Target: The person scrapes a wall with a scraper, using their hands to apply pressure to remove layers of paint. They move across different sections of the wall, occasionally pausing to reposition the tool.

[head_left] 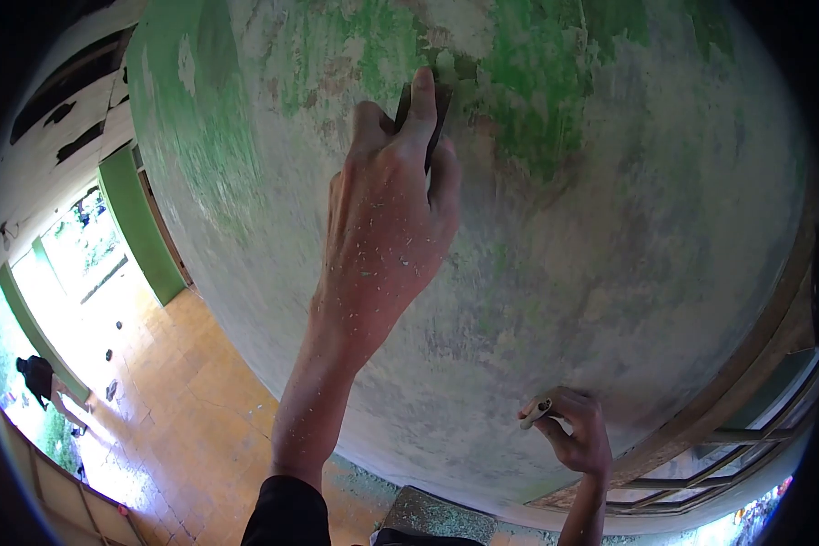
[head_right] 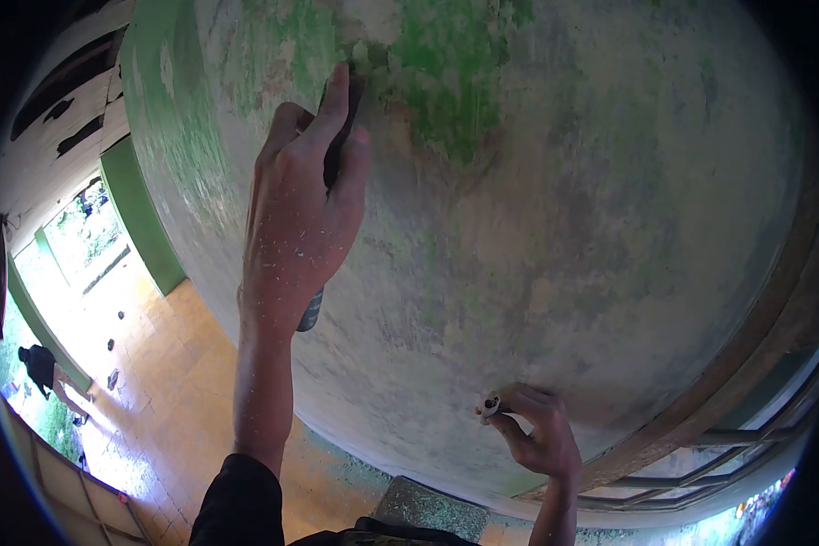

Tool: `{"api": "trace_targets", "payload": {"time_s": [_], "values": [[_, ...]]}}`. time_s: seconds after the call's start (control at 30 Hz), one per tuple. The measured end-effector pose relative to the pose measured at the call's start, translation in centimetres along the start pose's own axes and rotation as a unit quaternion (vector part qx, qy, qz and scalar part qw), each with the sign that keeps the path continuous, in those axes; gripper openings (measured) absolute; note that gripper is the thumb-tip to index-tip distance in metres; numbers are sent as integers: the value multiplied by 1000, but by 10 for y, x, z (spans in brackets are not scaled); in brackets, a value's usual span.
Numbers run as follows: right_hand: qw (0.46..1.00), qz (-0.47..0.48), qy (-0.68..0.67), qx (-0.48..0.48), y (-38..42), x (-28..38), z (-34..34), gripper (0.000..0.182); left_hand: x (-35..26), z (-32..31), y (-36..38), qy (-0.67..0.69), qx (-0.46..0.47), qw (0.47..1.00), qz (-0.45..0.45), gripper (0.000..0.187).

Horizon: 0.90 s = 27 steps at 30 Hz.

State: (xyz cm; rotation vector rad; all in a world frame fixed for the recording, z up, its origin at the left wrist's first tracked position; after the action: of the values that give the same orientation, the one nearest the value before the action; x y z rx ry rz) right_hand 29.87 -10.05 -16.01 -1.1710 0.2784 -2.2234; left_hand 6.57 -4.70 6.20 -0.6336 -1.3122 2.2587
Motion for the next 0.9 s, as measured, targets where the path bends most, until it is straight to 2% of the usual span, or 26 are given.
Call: {"api": "trace_targets", "payload": {"time_s": [0.03, 0.17, 0.27, 0.33, 0.47, 0.67, 0.9], "values": [[1000, -1, 7, 0, 0, 0, 0, 20, -1, 1, 0, 2, -21, 999, -31, 44], [1000, -5, 8, -5, 0, -1, 0, 20, 0, 5, -2, -11, -42, 998, -53, 43], [1000, 1, 29, -1, -1, 4, 1, 20, -4, 1, 3, -9, -24, 999, -43, 42], [1000, -1, 24, -11, 0, 2, 0, 20, -9, 3, 7, -4, -3, 1000, 20, 43], [999, -4, 28, -24, 1, 0, -1, 13, -17, 10, -3, -53, 3, 999, 11, 46], [999, -4, 24, -39, 1, 1, -2, 13, -23, 4, -2, -58, 22, 998, 24, 49], [998, 18, 48, -29, 1, 3, -1, 14, -26, 14, -11, -130, 30, 990, 37, 47]]}}
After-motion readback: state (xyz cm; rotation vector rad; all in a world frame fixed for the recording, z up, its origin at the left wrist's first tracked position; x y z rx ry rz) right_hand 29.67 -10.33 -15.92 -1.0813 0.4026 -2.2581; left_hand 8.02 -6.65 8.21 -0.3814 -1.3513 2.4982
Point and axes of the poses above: each hand's wrist, its own y-axis away from the middle knuckle, its own z-axis out of the back of the hand, x = y × z, the point moved 5 cm from there along -y, towards the middle knuckle, and after that the axes turned 9 degrees about x, right-handed, at the moved point
